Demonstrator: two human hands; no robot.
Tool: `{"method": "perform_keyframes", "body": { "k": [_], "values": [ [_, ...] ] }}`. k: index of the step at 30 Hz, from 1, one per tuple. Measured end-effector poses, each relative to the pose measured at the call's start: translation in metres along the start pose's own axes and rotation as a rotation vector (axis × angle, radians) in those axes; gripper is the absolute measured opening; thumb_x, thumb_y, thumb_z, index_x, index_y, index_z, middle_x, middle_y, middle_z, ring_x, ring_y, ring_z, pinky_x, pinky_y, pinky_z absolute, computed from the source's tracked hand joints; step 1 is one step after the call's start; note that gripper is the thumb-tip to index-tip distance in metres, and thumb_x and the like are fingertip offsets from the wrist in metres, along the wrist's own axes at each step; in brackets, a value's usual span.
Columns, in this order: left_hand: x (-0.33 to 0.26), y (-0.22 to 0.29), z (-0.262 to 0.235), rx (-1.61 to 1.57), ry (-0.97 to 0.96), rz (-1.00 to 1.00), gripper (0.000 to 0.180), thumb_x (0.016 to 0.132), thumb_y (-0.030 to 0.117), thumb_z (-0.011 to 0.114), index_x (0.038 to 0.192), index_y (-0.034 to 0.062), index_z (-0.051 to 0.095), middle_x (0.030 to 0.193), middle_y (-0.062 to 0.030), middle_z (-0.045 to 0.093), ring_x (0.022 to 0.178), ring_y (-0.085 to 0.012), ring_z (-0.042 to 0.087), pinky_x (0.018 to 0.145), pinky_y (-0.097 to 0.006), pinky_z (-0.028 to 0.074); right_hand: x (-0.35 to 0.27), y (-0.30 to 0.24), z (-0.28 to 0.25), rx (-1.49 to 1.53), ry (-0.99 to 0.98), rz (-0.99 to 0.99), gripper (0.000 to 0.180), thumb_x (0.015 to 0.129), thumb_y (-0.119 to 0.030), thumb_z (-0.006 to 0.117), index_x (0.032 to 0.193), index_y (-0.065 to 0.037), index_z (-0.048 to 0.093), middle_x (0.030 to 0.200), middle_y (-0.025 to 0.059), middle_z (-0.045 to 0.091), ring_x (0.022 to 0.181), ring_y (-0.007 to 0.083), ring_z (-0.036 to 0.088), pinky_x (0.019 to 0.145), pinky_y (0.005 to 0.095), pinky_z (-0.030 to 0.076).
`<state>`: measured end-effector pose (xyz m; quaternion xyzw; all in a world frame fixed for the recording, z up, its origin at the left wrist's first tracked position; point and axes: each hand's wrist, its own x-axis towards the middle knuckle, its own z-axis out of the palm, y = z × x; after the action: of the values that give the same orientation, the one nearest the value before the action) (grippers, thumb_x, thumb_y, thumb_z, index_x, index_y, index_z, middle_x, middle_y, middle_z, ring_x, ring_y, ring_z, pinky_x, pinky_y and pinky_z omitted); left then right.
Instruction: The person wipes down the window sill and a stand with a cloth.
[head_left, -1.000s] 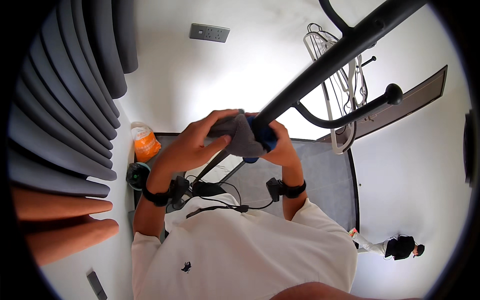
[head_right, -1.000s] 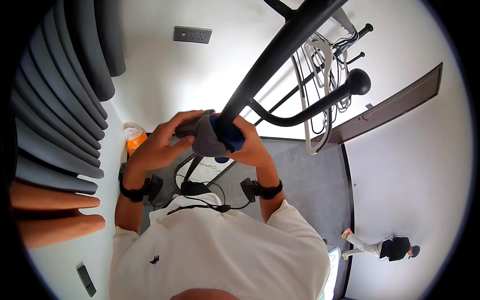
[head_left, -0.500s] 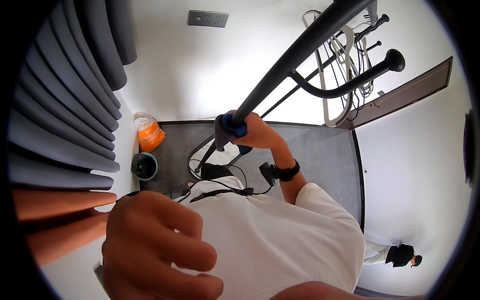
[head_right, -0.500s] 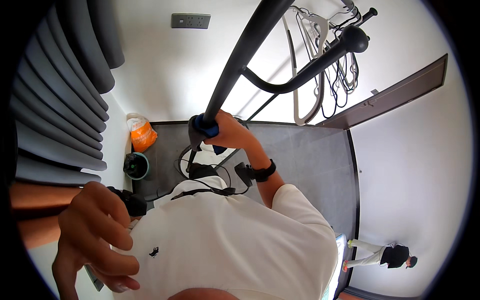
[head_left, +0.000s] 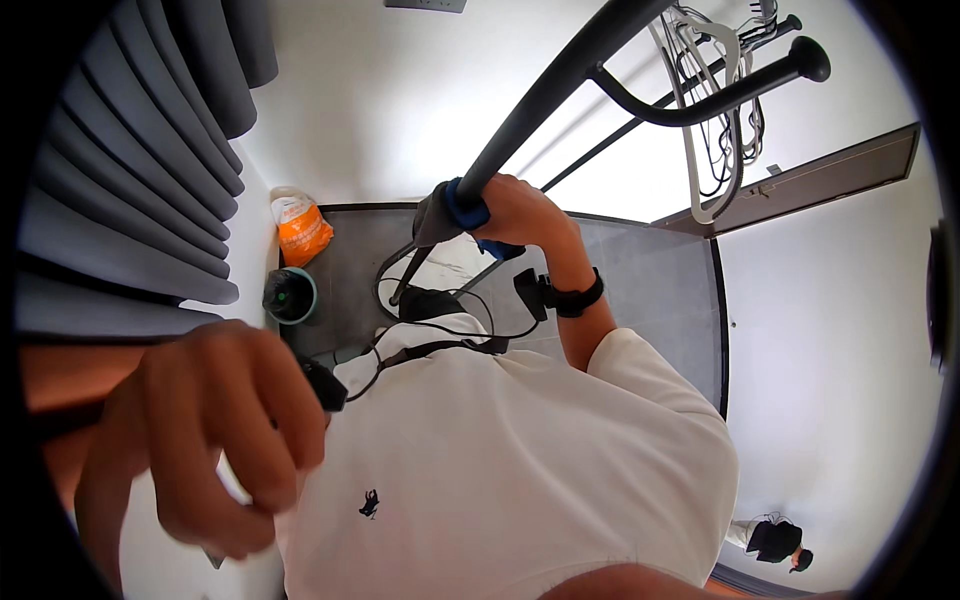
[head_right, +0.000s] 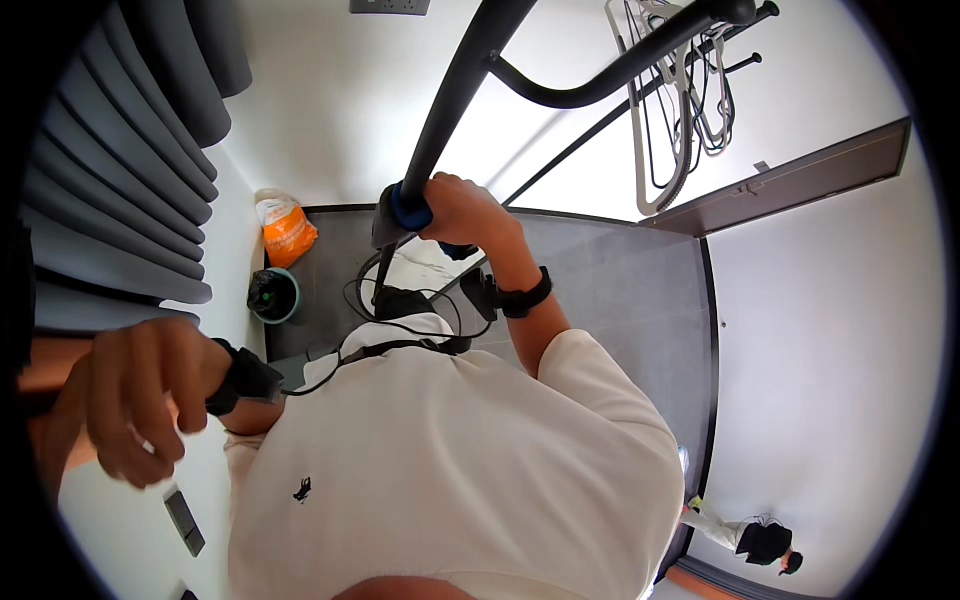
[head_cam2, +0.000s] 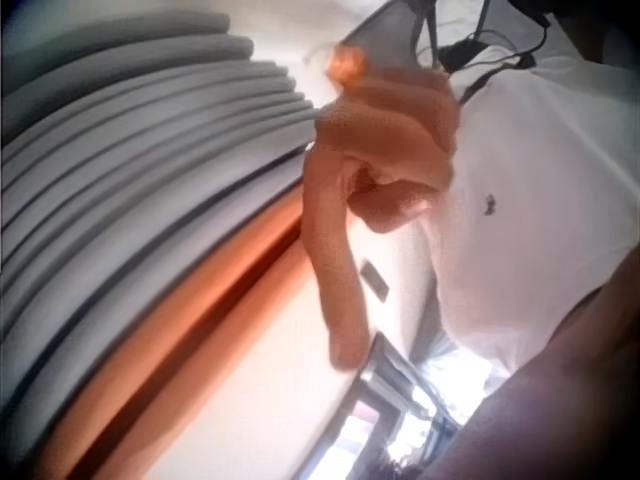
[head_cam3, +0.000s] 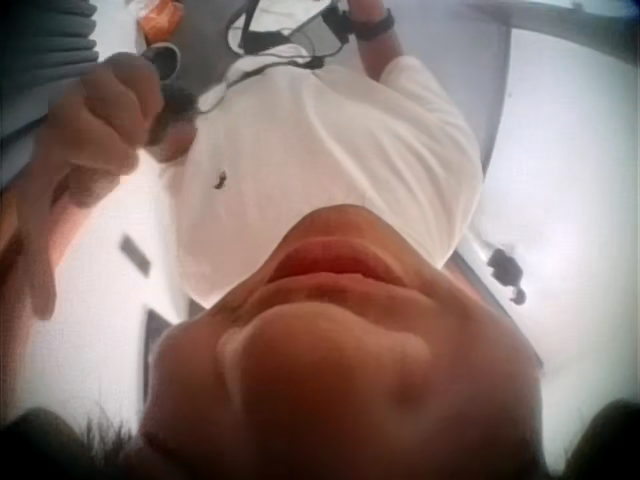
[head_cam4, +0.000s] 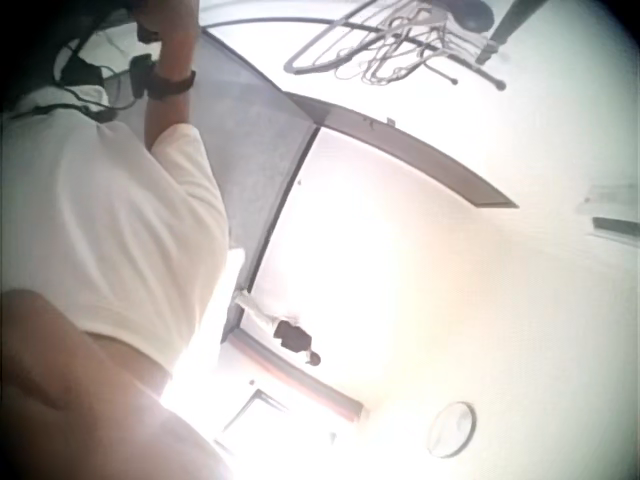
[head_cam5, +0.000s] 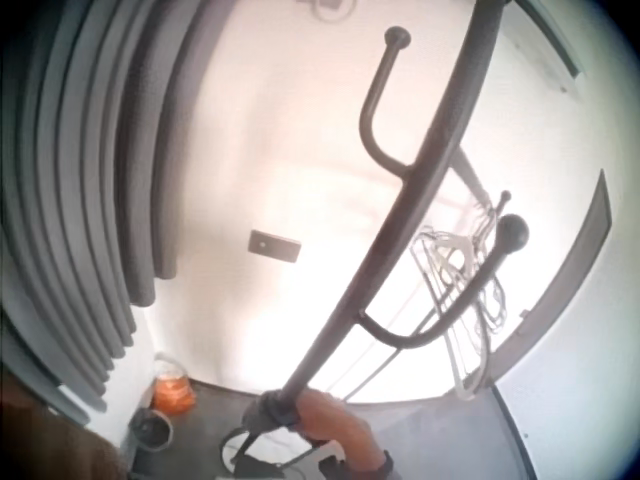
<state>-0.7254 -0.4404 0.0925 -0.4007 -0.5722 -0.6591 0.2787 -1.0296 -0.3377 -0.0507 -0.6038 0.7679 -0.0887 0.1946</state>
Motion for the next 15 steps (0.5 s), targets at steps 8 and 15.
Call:
{"method": "perform_keyframes", "body": {
  "k": [8, 15],
  "values": [
    [0.004, -0.125, -0.012, 0.789, 0.504, -0.440, 0.028, 0.096, 0.011, 0.056, 0.123, 0.0050, 0.059, 0.103, -0.0057, 0.055, 0.097, -0.0151, 0.053, 0.084, -0.028, 0.041, 0.007, 0.018, -0.003, 0.227, 0.047, -0.132, 0.047, 0.064, -0.024, 0.078, 0.104, -0.002, 0.066, 0.102, 0.0177, 0.063, 0.096, 0.0334, 0.063, 0.083, 0.0391, 0.052],
    [0.035, -0.177, -0.015, 0.668, 0.642, -0.413, 0.049, 0.095, 0.023, 0.060, 0.139, 0.0091, 0.044, 0.130, -0.0139, 0.053, 0.127, -0.0238, 0.048, 0.109, -0.040, 0.034, -0.009, 0.014, -0.009, 0.792, 0.010, -0.155, 0.071, 0.066, -0.015, 0.085, 0.128, -0.001, 0.054, 0.117, 0.0122, 0.062, 0.112, 0.0239, 0.058, 0.101, 0.0360, 0.043]
  ]
}}
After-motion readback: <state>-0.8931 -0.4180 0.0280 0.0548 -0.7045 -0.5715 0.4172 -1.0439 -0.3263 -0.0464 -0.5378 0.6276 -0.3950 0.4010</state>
